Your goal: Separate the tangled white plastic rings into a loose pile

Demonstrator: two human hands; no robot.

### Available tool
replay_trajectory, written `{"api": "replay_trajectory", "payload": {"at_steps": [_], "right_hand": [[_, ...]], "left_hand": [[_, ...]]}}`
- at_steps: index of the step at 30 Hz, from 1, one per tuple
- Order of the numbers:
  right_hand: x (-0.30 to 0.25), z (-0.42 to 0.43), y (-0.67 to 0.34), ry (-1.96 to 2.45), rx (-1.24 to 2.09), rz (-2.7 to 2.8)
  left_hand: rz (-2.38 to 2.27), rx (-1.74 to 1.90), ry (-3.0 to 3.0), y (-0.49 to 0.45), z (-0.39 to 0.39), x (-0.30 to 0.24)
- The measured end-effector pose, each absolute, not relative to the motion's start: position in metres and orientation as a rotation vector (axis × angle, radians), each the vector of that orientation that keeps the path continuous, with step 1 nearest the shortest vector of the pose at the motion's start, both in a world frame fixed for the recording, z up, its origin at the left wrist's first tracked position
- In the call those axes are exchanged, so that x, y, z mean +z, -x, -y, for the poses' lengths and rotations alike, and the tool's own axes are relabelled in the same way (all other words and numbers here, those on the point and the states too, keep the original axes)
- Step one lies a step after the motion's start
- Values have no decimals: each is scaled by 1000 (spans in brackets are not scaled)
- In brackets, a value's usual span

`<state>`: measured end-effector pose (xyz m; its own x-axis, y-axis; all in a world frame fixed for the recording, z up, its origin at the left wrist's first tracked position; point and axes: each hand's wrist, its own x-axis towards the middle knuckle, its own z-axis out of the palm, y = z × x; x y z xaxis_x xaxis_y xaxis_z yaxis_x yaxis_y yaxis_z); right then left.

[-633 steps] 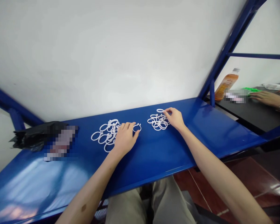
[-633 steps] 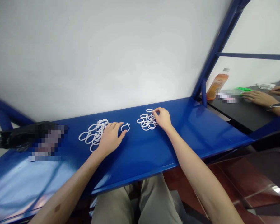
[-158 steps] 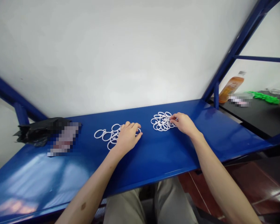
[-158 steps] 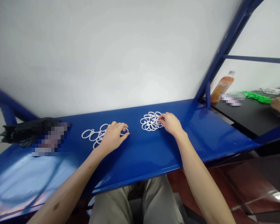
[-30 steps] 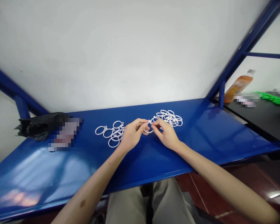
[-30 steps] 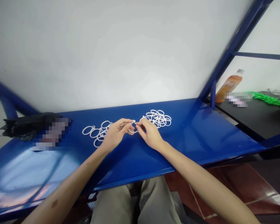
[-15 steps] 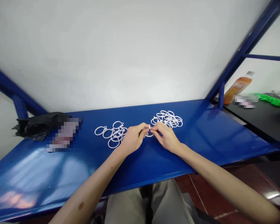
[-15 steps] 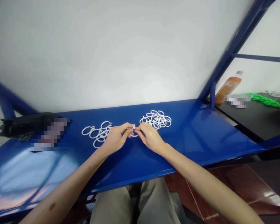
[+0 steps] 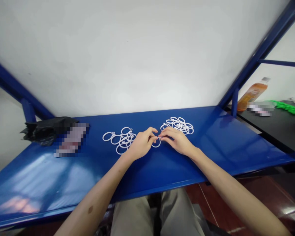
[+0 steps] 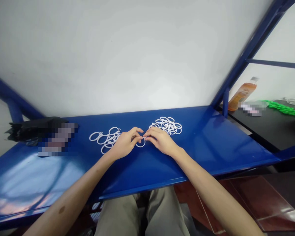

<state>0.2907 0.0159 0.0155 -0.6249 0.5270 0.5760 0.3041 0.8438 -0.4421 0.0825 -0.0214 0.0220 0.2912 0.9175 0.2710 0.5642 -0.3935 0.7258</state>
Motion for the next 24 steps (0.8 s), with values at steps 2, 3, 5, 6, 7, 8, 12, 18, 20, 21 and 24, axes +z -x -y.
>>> {"api": "replay_trajectory", "payload": {"at_steps": [2,3,5,6,7,8,12,18,20,21,24], "right_hand": [[17,-16,-291,611,410,2302],[17,-18,-291,620,404,2296],[17,-24,-294,691,335,2233],[16,-29,-297,754,273,2182],[14,-36,-301,830,196,2120],[12,-43,-306,905,121,2072],[3,-70,-319,1054,-10,1984],[-3,-77,-319,1095,-18,2053],[-1,-73,-319,1110,-51,2032],[0,-72,-320,1115,-67,2017],[2,-67,-323,1121,-88,1987]], "left_hand": [[-1313,928,-2068,-81,19,23],[-1337,943,-2087,-79,18,24],[-1480,1003,-2153,-73,15,26],[-1606,1029,-2184,-68,13,28],[-1762,1022,-2213,-63,11,29],[-1948,952,-2230,-57,10,29],[-2457,487,-2112,-37,5,25],[-2419,318,-2212,-35,4,16],[-2383,310,-2248,-37,4,16],[-2363,315,-2260,-38,4,16],[-2291,382,-2298,-40,4,14]]}}
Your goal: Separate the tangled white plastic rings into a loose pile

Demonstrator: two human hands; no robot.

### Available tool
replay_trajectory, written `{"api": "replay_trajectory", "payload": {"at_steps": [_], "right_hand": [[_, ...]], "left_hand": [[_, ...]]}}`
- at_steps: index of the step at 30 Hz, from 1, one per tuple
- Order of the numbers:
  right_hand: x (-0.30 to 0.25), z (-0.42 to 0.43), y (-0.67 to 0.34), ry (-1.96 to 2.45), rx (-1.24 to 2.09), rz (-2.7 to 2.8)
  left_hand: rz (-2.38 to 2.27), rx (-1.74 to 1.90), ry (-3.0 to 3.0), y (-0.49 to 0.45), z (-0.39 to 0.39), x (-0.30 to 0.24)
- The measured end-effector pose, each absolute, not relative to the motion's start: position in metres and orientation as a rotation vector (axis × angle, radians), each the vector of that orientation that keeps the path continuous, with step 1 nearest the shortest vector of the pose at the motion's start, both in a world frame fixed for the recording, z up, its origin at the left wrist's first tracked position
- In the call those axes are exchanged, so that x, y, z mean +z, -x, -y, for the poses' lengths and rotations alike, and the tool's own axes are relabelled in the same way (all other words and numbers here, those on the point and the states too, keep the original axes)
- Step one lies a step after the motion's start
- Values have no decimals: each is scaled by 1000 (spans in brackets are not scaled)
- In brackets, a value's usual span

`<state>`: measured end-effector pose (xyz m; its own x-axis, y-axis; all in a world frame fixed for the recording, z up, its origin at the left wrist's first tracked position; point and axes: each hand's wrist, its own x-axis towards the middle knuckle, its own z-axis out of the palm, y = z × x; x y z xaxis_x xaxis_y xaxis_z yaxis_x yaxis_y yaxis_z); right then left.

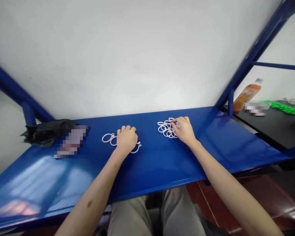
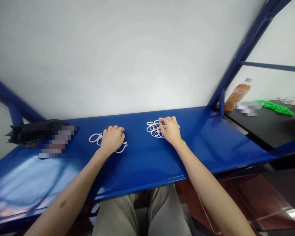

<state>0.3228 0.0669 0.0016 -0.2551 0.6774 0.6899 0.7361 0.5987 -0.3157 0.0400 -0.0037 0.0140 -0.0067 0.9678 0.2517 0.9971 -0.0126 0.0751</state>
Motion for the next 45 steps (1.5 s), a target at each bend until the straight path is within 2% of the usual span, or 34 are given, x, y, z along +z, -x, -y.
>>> {"api": "replay_trajectory", "payload": {"at_steps": [5,12,16,24,35,45], "right_hand": [[6,-57,-321,1099,-75,1982],[16,-26,-296,847,75,2115],[12,-14,-282,760,292,2201],[6,-14,-279,812,540,2016],[10,-7,-279,710,500,2118],[10,-9,-278,685,544,2089]], "left_hand": [[1965,-639,2183,-45,3,15],[1688,-1446,2634,-74,18,29],[1750,-1874,2882,-87,24,29],[1904,-2463,2661,-86,16,21],[2022,-2202,2787,-81,19,19],[1935,-2147,2863,-81,23,19]]}}
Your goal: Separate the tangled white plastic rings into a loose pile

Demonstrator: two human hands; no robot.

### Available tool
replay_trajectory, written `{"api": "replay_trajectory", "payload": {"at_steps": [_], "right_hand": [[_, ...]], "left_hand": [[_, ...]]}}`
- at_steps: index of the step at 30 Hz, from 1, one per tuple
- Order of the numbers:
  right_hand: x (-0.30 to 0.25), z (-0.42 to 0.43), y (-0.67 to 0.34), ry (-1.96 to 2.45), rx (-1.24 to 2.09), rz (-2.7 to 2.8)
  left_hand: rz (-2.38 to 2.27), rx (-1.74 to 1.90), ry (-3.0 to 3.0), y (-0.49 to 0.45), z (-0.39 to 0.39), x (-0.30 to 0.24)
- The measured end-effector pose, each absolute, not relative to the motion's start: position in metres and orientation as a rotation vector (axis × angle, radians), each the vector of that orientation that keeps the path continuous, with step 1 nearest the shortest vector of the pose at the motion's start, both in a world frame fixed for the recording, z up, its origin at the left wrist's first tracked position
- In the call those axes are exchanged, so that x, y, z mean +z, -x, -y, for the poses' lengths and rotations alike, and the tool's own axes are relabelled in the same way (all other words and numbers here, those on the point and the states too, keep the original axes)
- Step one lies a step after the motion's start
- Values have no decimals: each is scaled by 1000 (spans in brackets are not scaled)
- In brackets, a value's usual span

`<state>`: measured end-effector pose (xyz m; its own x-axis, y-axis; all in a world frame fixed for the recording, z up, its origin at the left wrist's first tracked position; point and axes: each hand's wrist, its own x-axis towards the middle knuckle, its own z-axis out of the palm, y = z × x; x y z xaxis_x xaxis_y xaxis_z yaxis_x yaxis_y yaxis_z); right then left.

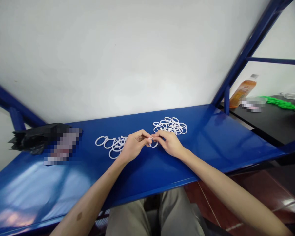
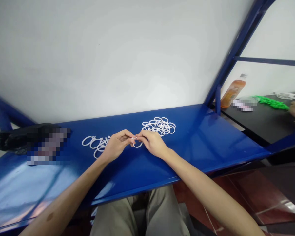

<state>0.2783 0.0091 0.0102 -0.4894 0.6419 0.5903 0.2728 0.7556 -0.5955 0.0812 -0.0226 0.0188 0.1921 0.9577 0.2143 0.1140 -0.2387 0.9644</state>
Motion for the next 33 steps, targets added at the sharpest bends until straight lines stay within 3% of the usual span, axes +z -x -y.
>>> {"api": "replay_trajectory", "payload": {"at_steps": [10,16,23,33], "right_hand": [[6,-7,-282,598,437,2258],[9,-24,-287,891,260,2105],[8,-58,-321,1385,6,1886],[10,-61,-317,1541,-4,1889]], "left_hand": [[-1072,1094,-1874,-79,25,23],[-1435,1072,-2084,-66,13,30],[-2115,269,-2323,-30,6,29],[-1939,338,-2312,-17,0,20]]}}
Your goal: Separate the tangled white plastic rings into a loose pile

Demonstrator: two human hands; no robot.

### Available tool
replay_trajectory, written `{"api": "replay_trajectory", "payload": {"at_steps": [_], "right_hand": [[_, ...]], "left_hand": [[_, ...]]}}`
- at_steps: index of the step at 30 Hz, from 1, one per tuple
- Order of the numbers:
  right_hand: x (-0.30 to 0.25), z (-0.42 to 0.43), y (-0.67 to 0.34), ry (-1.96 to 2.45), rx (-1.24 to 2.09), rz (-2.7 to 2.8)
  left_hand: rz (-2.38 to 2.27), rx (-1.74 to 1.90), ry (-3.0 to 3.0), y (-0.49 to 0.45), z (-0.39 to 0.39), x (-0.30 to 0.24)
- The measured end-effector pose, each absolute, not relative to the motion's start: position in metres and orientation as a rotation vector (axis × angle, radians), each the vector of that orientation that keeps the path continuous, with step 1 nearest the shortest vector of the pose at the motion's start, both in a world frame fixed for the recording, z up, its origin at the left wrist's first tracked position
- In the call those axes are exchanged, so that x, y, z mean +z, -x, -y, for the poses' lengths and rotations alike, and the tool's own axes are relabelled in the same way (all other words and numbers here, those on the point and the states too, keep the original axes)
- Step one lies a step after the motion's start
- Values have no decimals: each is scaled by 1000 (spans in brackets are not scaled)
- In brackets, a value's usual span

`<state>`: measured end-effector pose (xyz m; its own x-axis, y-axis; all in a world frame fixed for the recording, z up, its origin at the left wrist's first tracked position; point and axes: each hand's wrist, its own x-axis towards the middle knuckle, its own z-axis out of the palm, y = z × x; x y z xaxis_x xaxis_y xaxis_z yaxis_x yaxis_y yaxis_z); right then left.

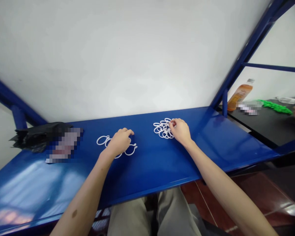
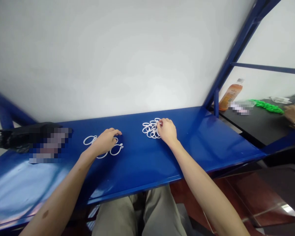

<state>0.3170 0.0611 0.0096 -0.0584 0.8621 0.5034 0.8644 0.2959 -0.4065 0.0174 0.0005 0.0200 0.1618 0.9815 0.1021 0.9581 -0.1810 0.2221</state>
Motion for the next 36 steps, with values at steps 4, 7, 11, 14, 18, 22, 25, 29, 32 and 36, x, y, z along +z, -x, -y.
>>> {"api": "replay_trajectory", "payload": {"at_steps": [4,7,11,14,18,22,25,29,32,36], "right_hand": [[11,-57,-319,1482,-26,1894],[12,-51,-316,1393,-36,1915],[11,-40,-305,1213,-25,1982],[10,-32,-297,1120,19,2059],[8,-28,-292,1061,44,2123],[8,-26,-291,1031,53,2154],[10,-22,-288,1014,66,2178],[11,-11,-279,909,187,2229],[9,-4,-272,845,420,2224],[6,-2,-270,821,640,2113]], "left_hand": [[-1838,509,-2316,-16,-5,15],[-1793,626,-2304,-19,-5,18],[-1774,704,-2307,-22,-2,25],[-1807,573,-2335,-20,0,26],[-1829,400,-2349,-17,0,25],[-1801,469,-2336,-18,0,27],[-1760,614,-2323,-24,2,32],[-1582,974,-2328,-41,10,38],[-1406,1135,-2285,-60,18,40],[-1353,1141,-2154,-79,24,37]]}}
